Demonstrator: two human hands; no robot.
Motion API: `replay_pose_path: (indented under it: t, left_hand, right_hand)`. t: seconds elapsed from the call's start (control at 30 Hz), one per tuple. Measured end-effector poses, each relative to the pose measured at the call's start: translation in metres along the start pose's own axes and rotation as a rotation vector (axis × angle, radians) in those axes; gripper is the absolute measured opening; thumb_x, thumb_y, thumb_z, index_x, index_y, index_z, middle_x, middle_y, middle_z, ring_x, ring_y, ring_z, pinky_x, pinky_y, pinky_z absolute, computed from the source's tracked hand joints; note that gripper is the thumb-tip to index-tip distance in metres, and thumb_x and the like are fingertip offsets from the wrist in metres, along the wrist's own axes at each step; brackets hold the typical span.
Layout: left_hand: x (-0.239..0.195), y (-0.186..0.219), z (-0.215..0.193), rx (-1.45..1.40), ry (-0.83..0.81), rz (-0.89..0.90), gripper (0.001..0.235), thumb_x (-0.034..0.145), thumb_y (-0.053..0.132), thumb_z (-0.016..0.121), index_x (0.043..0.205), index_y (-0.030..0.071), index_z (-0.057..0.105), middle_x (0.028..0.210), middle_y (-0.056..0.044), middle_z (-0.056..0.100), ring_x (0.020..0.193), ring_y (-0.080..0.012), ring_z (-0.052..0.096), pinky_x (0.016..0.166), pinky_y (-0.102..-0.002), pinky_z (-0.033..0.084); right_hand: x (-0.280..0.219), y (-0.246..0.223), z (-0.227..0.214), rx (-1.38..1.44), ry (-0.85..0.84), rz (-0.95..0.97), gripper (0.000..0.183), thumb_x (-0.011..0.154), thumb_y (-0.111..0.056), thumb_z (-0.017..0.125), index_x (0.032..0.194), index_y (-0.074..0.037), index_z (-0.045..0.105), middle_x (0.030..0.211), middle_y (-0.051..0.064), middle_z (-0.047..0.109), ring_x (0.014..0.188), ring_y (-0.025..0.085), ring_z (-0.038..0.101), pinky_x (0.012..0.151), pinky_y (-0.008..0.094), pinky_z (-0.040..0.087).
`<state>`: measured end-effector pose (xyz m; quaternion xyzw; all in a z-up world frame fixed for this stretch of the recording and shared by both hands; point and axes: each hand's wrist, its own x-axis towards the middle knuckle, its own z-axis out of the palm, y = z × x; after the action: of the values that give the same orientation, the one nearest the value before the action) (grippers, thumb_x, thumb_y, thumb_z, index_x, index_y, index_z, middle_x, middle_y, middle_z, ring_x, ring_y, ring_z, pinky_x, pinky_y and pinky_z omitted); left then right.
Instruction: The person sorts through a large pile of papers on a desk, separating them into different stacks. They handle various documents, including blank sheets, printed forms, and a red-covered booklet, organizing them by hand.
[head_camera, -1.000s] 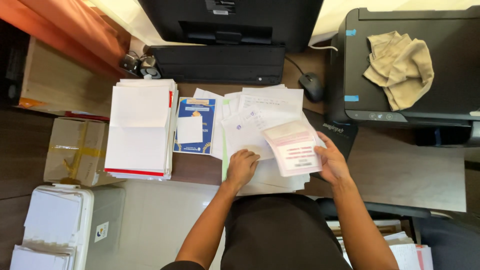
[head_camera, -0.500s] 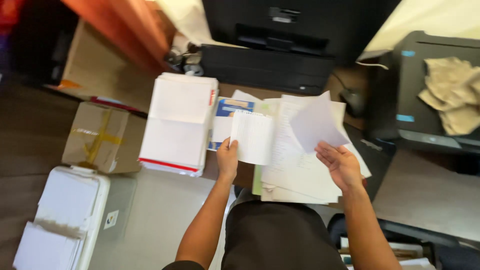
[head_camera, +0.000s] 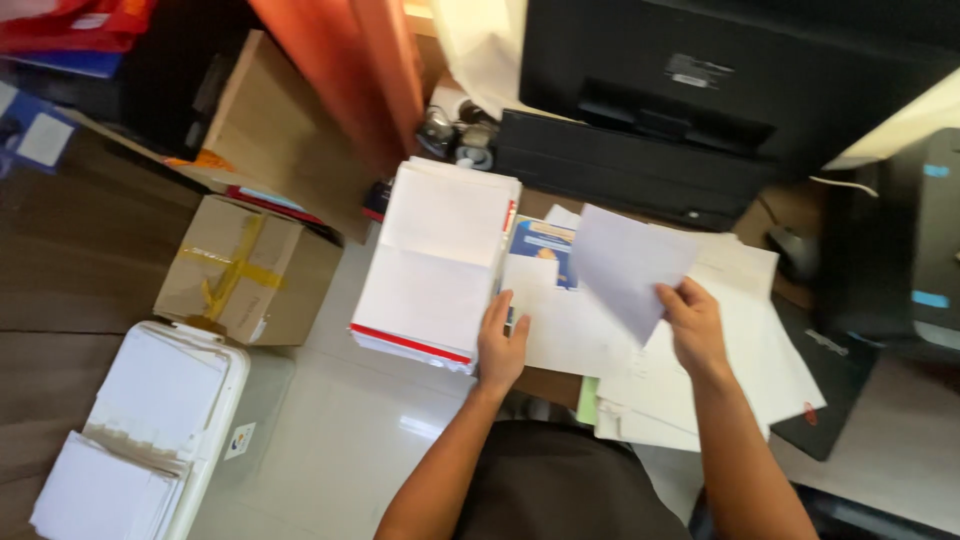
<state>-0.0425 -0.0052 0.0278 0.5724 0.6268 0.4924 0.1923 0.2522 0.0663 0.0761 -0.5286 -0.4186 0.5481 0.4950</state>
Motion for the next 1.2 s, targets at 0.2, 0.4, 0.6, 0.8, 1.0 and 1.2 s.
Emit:
replay_pose_path:
  t: [0.2,0.4,0.6,0.8,1.0,1.2]
  left_hand:
    - [0.041,-0.066,-0.038,-0.732,-0.174,-0.558,0.053,0.095,0.010,0.068,0.144,-0.003,0.052,0.113,-0.011,0.073,0.093,-0.0108,0.065,0.081,-0.025,0.054]
    - [0.087,-0.134,-0.101,-0.124,0.012,-0.391,0.047,0.091,0.008,0.073,0.136,-0.002,0.064,0.094,-0.006,0.066,0.077,-0.0130,0.052,0.071,-0.029,0.048]
    - [0.122,-0.098,-0.137,0.461,0.003,-0.183,0.056,0.085,0.014,0.074,0.139,0.003,0.063,0.122,-0.020,0.060,0.115,-0.0384,0.055,0.101,-0.049,0.043]
    - [0.107,-0.114,-0.117,0.675,-0.172,-0.004,0.040,0.086,0.020,0.073,0.125,0.016,0.072,0.133,-0.016,0.059,0.129,-0.0362,0.046,0.106,-0.056,0.037]
    - [0.102,-0.094,-0.105,0.555,-0.116,0.109,0.036,0.088,0.017,0.074,0.123,0.009,0.071,0.129,-0.018,0.062,0.126,-0.0368,0.053,0.110,-0.051,0.040]
    - [0.075,-0.002,-0.059,-0.001,-0.315,0.115,0.047,0.088,0.016,0.077,0.132,0.005,0.064,0.132,-0.020,0.062,0.126,-0.0371,0.057,0.109,-0.045,0.047]
  right_hand:
    - [0.010,0.003,0.129,0.190,-0.187,0.325,0.024,0.099,-0.016,0.059,0.116,-0.001,0.065,0.101,0.011,0.073,0.090,0.022,0.068,0.082,0.038,0.059]
    - [0.005,0.050,0.164,-0.243,-0.233,0.164,0.048,0.094,-0.027,0.069,0.136,-0.005,0.062,0.124,0.014,0.069,0.114,0.027,0.067,0.097,0.045,0.055]
    - [-0.006,0.063,0.143,-1.337,-0.265,-0.030,0.087,0.079,-0.040,0.083,0.151,-0.013,0.042,0.161,0.020,0.033,0.148,0.040,0.025,0.118,0.055,0.025]
    - [0.000,0.069,0.124,-1.520,-0.250,0.090,0.100,0.074,-0.033,0.085,0.156,-0.014,0.030,0.163,0.015,0.024,0.153,0.039,0.016,0.119,0.064,0.015]
    - [0.007,0.083,0.104,-1.443,-0.175,-0.094,0.063,0.082,-0.018,0.074,0.143,-0.013,0.055,0.130,0.009,0.060,0.133,0.029,0.048,0.124,0.061,0.022]
    - [-0.005,0.034,0.081,-0.947,-0.321,0.054,0.027,0.087,-0.014,0.069,0.114,-0.014,0.074,0.115,0.013,0.070,0.105,0.030,0.068,0.105,0.042,0.049]
